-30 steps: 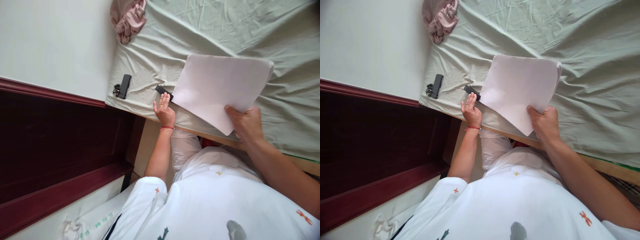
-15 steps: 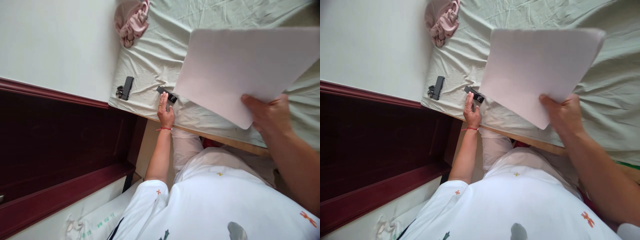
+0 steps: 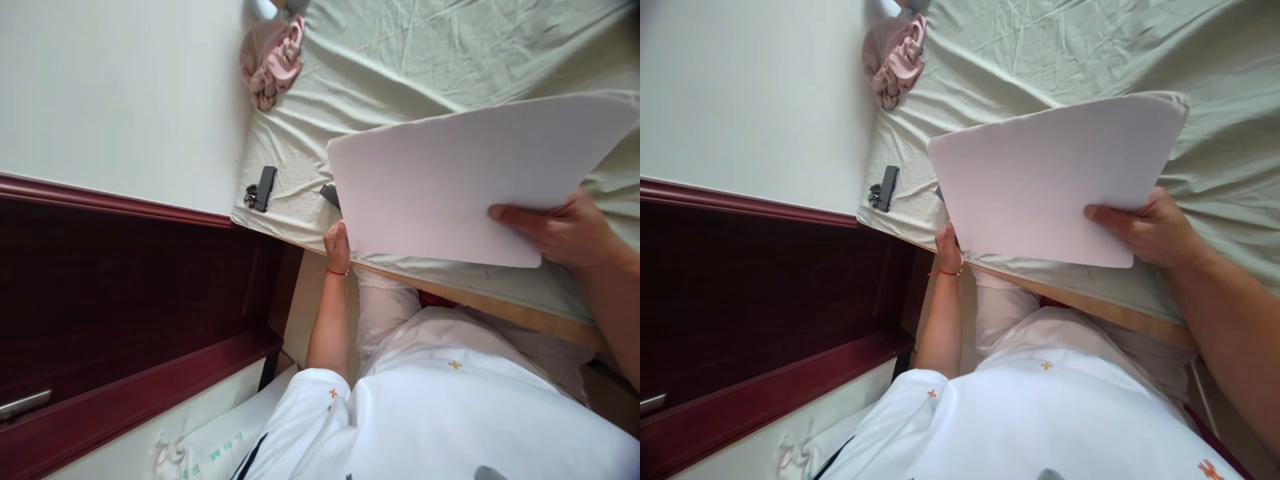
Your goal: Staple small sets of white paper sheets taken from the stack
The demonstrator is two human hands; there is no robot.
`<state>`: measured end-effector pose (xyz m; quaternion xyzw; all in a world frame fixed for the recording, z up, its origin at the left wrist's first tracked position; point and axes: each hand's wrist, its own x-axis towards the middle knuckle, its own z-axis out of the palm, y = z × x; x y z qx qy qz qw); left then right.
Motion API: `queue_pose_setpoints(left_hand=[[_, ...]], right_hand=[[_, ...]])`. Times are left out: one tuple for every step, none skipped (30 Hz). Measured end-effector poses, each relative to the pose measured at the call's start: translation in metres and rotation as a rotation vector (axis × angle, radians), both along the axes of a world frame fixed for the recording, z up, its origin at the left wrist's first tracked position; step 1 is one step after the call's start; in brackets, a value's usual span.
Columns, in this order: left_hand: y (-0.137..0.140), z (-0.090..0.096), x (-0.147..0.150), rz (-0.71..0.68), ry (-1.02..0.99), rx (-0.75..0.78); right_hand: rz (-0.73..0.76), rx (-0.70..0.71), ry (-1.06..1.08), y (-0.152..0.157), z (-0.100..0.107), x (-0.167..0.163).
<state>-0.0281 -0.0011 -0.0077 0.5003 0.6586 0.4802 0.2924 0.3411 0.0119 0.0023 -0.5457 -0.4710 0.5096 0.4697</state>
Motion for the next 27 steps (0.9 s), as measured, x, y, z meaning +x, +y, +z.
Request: queue_pose_setpoints(left_hand=[[0.0, 0.001, 0.0, -0.035, -0.008, 0.008], [0.0, 0.003, 0.0, -0.055, -0.025, 0.015], [0.0, 0.004, 0.0, -0.061, -0.047, 0.022], [0.0, 0.005, -0.001, -0.054, -0.071, 0.024], [0.0, 0.006, -0.002, -0.051, -0.09, 0.023], [0.0, 0.006, -0.003, -0.057, -0.101, 0.016], [0.001, 0.005, -0.004, -0.072, -0.101, 0.004], [0.001, 0.005, -0.004, -0.088, -0.093, -0.01], [0.002, 0.004, -0.005, -0.097, -0.078, -0.021], [0.003, 0.003, -0.005, -0.1, -0.06, -0.029], [0.003, 0.003, -0.004, -0.093, -0.041, -0.032], [0.004, 0.003, -0.004, -0.08, -0.023, -0.033], [0.004, 0.004, -0.003, -0.068, -0.006, -0.034], [0.005, 0.006, -0.002, -0.062, 0.014, -0.038], [0.005, 0.008, -0.001, -0.063, 0.038, -0.042], [0.005, 0.01, 0.0, -0.072, 0.066, -0.047], [0.005, 0.012, 0.0, -0.083, 0.095, -0.05], [0.006, 0.013, 0.001, -0.096, 0.124, -0.052], [0.006, 0.015, 0.001, -0.106, 0.148, -0.051], [0.006, 0.015, 0.001, -0.109, 0.167, -0.049], [0.006, 0.015, 0.001, -0.107, 0.18, -0.045], [0.005, 0.015, 0.0, -0.102, 0.185, -0.041], [0.005, 0.015, 0.0, -0.098, 0.183, -0.036], [0.005, 0.014, -0.001, -0.097, 0.17, -0.034], [0.004, 0.013, -0.001, -0.101, 0.146, -0.034], [0.004, 0.012, -0.002, -0.112, 0.114, -0.034], [0.004, 0.012, -0.002, -0.128, 0.078, -0.039]], right_hand=[[-0.005, -0.002, -0.012, 0.0, -0.001, 0.0], [-0.006, -0.009, -0.027, 0.0, -0.002, 0.001], [-0.009, -0.014, -0.042, 0.001, -0.002, 0.001], [-0.009, -0.02, -0.055, 0.001, -0.003, 0.002], [-0.01, -0.026, -0.064, 0.001, -0.004, 0.002], [-0.007, -0.033, -0.07, 0.001, -0.004, 0.002], [-0.003, -0.039, -0.074, 0.001, -0.005, 0.002], [0.002, -0.046, -0.078, 0.002, -0.006, 0.003], [0.007, -0.052, -0.083, 0.002, -0.007, 0.003], [0.013, -0.057, -0.089, 0.002, -0.007, 0.003], [0.016, -0.059, -0.097, 0.002, -0.008, 0.003], [0.02, -0.06, -0.108, 0.002, -0.009, 0.002], [0.026, -0.061, -0.118, 0.002, -0.01, 0.002], [0.037, -0.061, -0.125, 0.002, -0.01, 0.002], [0.046, -0.058, -0.127, 0.002, -0.011, 0.002], [0.053, -0.055, -0.126, 0.002, -0.011, 0.002], [0.057, -0.051, -0.124, 0.002, -0.012, 0.002], [0.056, -0.05, -0.12, 0.002, -0.012, 0.002], [0.052, -0.052, -0.115, 0.003, -0.011, 0.002], [0.049, -0.054, -0.108, 0.003, -0.011, 0.001], [0.05, -0.06, -0.097, 0.003, -0.01, 0.001], [0.051, -0.071, -0.083, 0.002, -0.009, 0.001], [0.058, -0.09, -0.071, 0.002, -0.007, 0.001], [0.065, -0.113, -0.061, 0.002, -0.006, 0.002], [0.071, -0.138, -0.055, 0.002, -0.004, 0.002], [0.072, -0.163, -0.052, 0.002, -0.002, 0.003], [0.074, -0.184, -0.051, 0.002, -0.001, 0.003]])
